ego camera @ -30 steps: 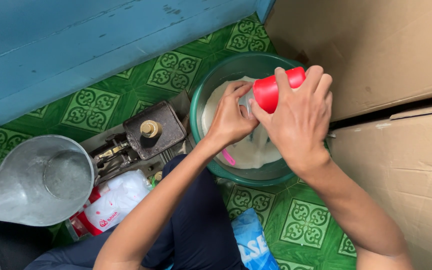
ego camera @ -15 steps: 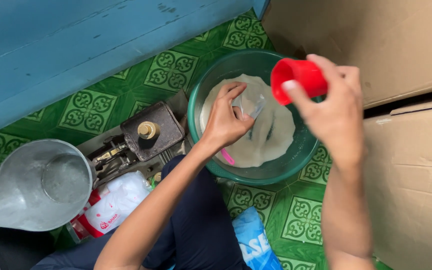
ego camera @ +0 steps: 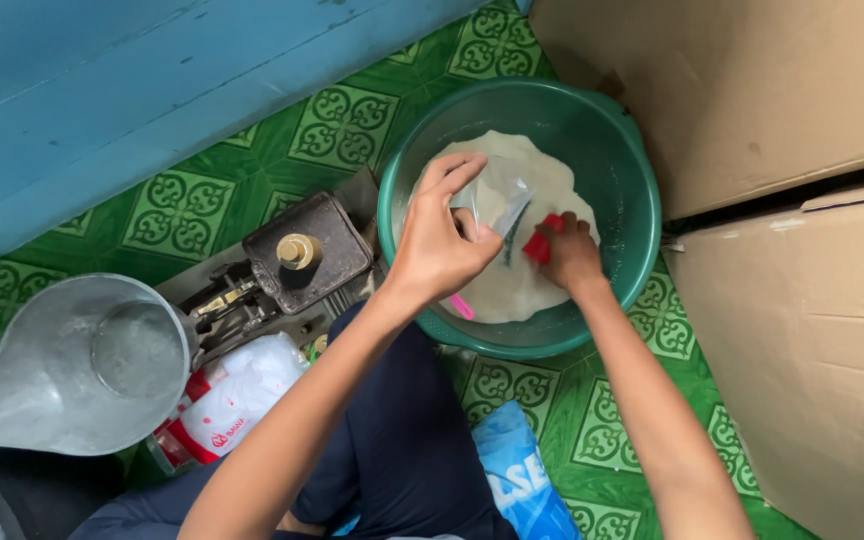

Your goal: Scooping white powder from a basin into a measuring funnel and then into plastic bags.

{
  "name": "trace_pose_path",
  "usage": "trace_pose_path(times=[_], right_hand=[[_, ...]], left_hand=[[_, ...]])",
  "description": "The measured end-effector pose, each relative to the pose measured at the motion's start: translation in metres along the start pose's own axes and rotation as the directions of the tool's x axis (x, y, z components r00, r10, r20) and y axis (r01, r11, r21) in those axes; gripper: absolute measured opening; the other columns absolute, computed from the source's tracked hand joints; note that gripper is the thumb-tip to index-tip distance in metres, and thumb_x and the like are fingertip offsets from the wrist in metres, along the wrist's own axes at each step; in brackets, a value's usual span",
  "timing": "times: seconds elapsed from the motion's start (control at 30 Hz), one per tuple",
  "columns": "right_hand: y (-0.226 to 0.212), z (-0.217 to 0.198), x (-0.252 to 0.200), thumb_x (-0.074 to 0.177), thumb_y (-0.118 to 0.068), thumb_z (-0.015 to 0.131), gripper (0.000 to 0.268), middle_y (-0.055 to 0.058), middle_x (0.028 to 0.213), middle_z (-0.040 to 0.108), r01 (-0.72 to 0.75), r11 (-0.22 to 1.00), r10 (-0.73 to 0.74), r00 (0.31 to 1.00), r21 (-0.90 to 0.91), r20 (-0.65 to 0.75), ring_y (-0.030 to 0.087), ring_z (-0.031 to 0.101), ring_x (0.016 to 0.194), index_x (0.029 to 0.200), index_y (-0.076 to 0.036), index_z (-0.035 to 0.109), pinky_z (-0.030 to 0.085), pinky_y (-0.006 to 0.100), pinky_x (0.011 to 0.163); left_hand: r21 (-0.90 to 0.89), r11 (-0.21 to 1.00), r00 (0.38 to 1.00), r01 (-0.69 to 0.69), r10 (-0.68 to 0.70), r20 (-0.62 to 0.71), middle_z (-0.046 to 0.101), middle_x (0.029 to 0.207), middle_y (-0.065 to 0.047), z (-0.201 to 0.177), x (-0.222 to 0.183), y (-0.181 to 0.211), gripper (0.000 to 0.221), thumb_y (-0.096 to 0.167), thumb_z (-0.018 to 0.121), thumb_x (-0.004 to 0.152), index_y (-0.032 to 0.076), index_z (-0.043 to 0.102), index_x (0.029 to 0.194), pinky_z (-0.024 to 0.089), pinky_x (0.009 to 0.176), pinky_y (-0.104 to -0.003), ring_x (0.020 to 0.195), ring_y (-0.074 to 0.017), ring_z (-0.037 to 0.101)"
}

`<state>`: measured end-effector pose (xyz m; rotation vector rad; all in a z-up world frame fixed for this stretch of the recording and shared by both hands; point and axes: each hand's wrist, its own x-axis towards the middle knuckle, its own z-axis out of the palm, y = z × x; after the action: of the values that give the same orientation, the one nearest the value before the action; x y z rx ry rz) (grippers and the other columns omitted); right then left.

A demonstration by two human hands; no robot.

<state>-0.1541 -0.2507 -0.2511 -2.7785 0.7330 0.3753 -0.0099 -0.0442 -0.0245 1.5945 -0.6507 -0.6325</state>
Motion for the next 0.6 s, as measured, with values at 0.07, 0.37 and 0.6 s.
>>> trace_pose_path(times=[0.07, 0.37, 0.6], right_hand=[[0.002, 0.033, 0.004, 0.065, -0.023, 0.081, 0.064, 0.025, 0.120, 0.054, 0.001, 0.999, 0.002, 0.999, -0.053, 0.049, 0.049, 0.058, 0.110, 0.126, -0.015, 0.066, 0.058, 0.049, 0.080], [-0.045, 0.039, -0.029, 0.068, -0.049, 0.074, 0.074, 0.031, 0.119, 0.055, -0.160, 0.976, 0.102, 0.934, 0.147, 0.342, 0.051, 0.060, 0.109, 0.131, -0.010, 0.062, 0.055, 0.054, 0.081], [-0.034, -0.012, -0.046, 0.075, -0.034, 0.069, 0.060, 0.032, 0.129, 0.059, -0.338, 0.748, 0.002, 0.863, 0.572, 0.506, 0.046, 0.056, 0.122, 0.131, -0.013, 0.061, 0.046, 0.050, 0.105]], left_hand=[[0.003, 1.000, 1.000, 0.008, -0.008, 0.001, 0.048, 0.133, -0.022, -0.001, -0.001, 0.002, 0.066, 0.001, 0.057, 0.070, -0.013, 0.048, 0.133, 0.053, 0.061, -0.028, 0.058, -0.0129, 0.063], [0.000, 1.000, 1.000, 0.004, -0.004, 0.011, 0.049, 0.132, -0.022, 0.001, -0.001, 0.001, 0.067, 0.001, 0.058, 0.069, -0.014, 0.048, 0.134, 0.053, 0.061, -0.027, 0.059, -0.0120, 0.063], [0.021, 1.000, 1.000, 0.000, 0.000, -0.001, 0.050, 0.132, -0.022, 0.000, 0.001, 0.000, 0.066, 0.002, 0.058, 0.069, -0.013, 0.049, 0.133, 0.053, 0.062, -0.029, 0.060, -0.0134, 0.065]])
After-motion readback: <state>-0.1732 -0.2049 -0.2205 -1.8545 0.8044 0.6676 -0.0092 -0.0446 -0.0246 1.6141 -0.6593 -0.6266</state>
